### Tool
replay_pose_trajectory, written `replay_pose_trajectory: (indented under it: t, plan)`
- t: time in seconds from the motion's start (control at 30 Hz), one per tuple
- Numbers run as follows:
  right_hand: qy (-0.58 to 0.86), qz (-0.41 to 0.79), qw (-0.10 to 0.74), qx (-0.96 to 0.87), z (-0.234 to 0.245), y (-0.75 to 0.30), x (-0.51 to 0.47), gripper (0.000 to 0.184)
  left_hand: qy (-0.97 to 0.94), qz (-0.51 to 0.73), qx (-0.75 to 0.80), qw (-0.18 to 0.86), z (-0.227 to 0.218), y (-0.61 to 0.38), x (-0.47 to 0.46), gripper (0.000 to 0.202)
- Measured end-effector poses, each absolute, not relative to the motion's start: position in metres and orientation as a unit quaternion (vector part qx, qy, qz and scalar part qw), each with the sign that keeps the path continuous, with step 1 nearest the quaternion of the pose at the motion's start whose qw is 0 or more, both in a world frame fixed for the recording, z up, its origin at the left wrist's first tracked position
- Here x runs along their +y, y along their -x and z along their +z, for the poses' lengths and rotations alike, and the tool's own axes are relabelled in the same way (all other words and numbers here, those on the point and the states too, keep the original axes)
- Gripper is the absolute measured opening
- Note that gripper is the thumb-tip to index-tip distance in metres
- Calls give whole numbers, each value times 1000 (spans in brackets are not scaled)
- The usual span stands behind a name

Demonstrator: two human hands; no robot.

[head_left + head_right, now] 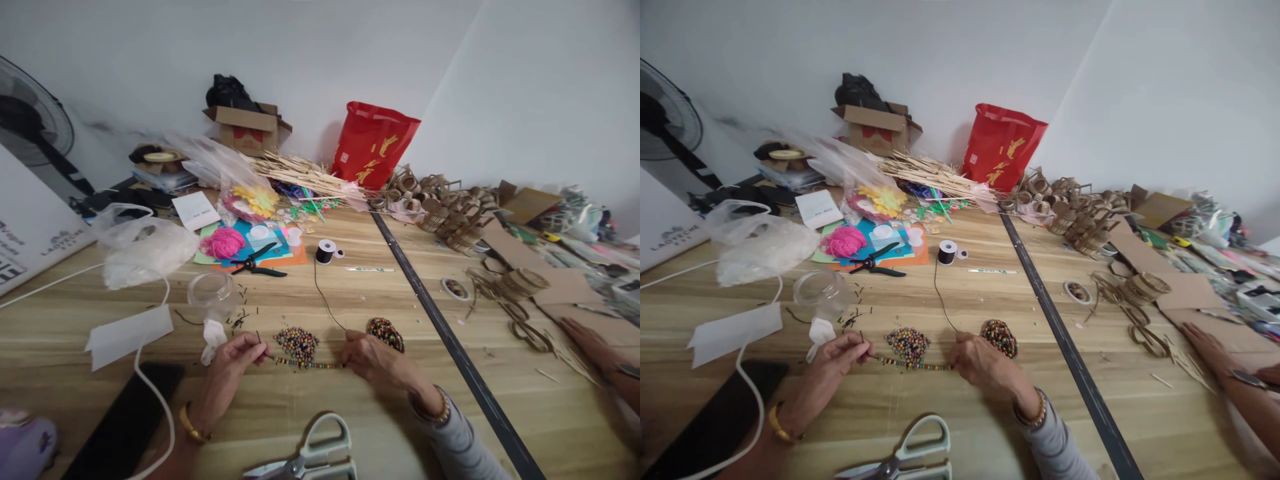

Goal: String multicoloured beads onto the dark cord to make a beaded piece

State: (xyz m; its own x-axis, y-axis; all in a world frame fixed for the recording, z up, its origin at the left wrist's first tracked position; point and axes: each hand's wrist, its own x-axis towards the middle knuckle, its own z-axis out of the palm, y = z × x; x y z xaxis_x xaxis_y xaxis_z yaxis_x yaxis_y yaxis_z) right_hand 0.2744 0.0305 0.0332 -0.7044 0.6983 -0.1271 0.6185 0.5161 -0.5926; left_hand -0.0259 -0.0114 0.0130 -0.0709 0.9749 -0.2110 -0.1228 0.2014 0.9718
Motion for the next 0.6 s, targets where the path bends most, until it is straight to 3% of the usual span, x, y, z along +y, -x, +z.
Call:
replay_pose_trajectory:
  t: [0.13,0.3,0.47,0.6]
  plan:
    - [380,343,55,-858,24,-280,36,14,-424,462,533,567,14,29,-18,18]
    - [388,425,116,-809,18,-283,38,5,-452,413,523,593,25,31,-31,19]
    - [396,492,163,-758,22,-288,37,14,-484,367,493,623,34,35,-41,18]
    - [408,486,142,-760,24,-294,38,13,-494,330,456,663,36,33,-43,20]
